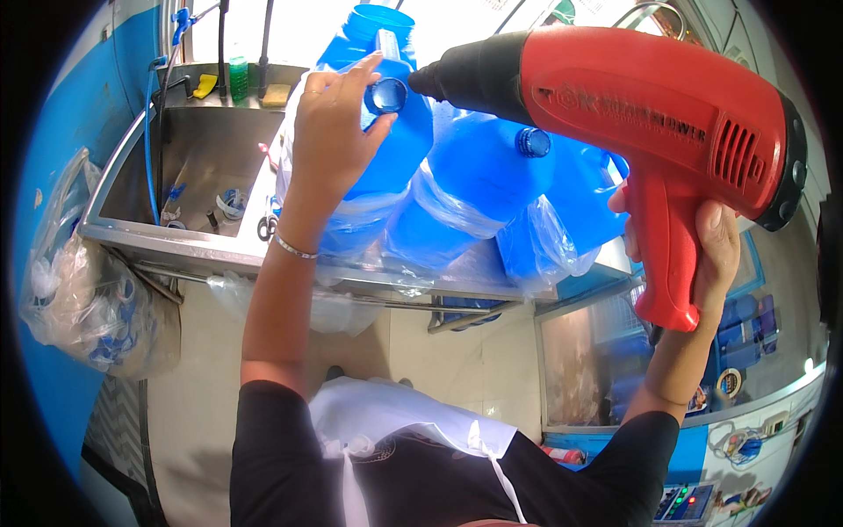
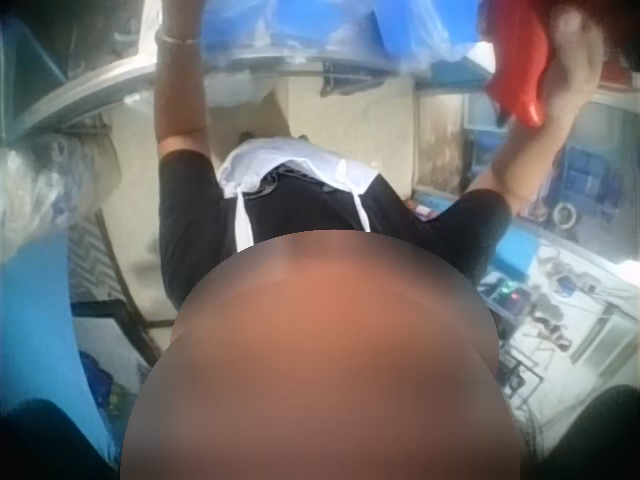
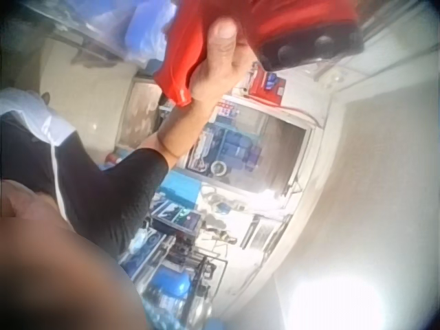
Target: The person wraps several large blue plastic containers with clear plastic film, seals the film with a red heat gun, and applies blue labels to the containers. The person also fills one container with water from a tap and places a cap on it.
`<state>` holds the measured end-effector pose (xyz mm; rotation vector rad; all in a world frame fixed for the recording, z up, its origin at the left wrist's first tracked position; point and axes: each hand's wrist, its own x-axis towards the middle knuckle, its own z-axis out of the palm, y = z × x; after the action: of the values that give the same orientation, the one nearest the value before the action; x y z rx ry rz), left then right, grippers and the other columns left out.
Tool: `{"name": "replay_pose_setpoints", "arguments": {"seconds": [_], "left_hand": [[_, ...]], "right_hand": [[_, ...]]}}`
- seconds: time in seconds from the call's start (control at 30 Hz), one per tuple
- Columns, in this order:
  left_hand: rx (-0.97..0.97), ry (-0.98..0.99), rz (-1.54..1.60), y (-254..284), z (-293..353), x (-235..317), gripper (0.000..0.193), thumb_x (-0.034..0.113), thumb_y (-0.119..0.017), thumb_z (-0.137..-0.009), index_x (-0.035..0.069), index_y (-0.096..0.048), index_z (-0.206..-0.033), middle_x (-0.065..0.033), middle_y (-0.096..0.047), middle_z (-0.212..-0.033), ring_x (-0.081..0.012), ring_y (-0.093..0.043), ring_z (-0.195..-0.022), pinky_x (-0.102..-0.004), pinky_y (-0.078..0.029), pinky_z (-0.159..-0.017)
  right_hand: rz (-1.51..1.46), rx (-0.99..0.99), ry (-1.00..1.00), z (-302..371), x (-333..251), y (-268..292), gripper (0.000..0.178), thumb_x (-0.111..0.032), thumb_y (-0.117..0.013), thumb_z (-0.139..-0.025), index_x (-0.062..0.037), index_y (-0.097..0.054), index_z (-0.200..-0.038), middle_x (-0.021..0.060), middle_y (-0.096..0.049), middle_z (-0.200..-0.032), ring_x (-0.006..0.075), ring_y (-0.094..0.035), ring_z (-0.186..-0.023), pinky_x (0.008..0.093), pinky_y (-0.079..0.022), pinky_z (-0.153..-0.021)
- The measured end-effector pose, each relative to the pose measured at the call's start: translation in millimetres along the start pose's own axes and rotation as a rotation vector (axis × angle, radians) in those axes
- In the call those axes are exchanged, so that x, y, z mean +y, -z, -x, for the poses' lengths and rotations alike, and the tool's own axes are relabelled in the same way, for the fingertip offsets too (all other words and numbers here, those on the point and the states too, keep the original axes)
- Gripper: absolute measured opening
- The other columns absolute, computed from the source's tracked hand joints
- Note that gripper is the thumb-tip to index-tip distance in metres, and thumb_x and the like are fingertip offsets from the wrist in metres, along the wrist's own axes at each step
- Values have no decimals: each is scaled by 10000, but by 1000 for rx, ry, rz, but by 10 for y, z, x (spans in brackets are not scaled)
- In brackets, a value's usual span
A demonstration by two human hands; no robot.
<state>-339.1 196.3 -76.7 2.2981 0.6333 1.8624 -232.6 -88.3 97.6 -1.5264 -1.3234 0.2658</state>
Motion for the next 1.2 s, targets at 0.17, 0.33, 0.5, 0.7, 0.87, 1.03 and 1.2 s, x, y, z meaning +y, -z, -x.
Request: {"name": "replay_pose_setpoints", "arguments": {"seconds": [0.17,0.33,0.5,0.7,0.87,1.03,1.2], "left_hand": [[-46,-21,-10,97,20,8,748,97,-776,-700,143,-496,-1391,-5,-705,-1120,-265,-543,-1062,-392,-434,-952],[147,-89,-36,445,35,18,735,40,-663,-726,96,-439,-1424,-65,-671,-1192,-269,-540,-1141,-427,-413,-988],[372,22,115,849,191,140,533,20,-581,-784,-3,-493,-1309,-135,-639,-1200,-277,-572,-1088,-420,-437,-940],[422,-161,415,778,511,519,251,-27,-487,-837,41,-583,-1059,-71,-649,-902,-245,-599,-883,-348,-457,-808],[180,-220,446,537,689,827,227,-21,-545,-720,65,-656,-898,-40,-665,-815,-240,-596,-761,-324,-495,-678],[12,-259,554,149,766,1182,223,-36,-575,-682,79,-672,-846,-29,-666,-781,-229,-594,-736,-305,-503,-647],[-109,-318,683,-431,859,1656,237,-61,-573,-666,82,-671,-827,-24,-663,-761,-220,-588,-723,-296,-502,-640]], "right_hand": [[-41,18,13,60,64,-59,791,-502,-708,-826,121,-482,-1258,318,-655,-910,233,-663,-583,274,-543,-465],[19,137,-29,184,111,-115,824,-455,-773,-769,132,-475,-1264,329,-654,-944,286,-689,-660,314,-567,-515],[92,142,-24,79,90,-128,777,-456,-732,-796,120,-488,-1257,296,-667,-941,257,-687,-669,296,-567,-541],[-33,-153,18,-251,36,-17,720,-516,-646,-868,97,-524,-1226,265,-679,-917,207,-669,-610,261,-556,-516],[-68,-213,-31,-337,30,95,623,-498,-619,-891,76,-608,-1133,178,-702,-891,165,-669,-700,258,-541,-604],[-147,-280,-56,-483,239,433,551,-471,-577,-938,59,-622,-1079,165,-700,-828,165,-655,-580,247,-541,-542],[-292,-186,-50,-210,621,1155,594,-500,-520,-963,63,-572,-1144,208,-691,-866,182,-666,-573,245,-548,-520]]}}
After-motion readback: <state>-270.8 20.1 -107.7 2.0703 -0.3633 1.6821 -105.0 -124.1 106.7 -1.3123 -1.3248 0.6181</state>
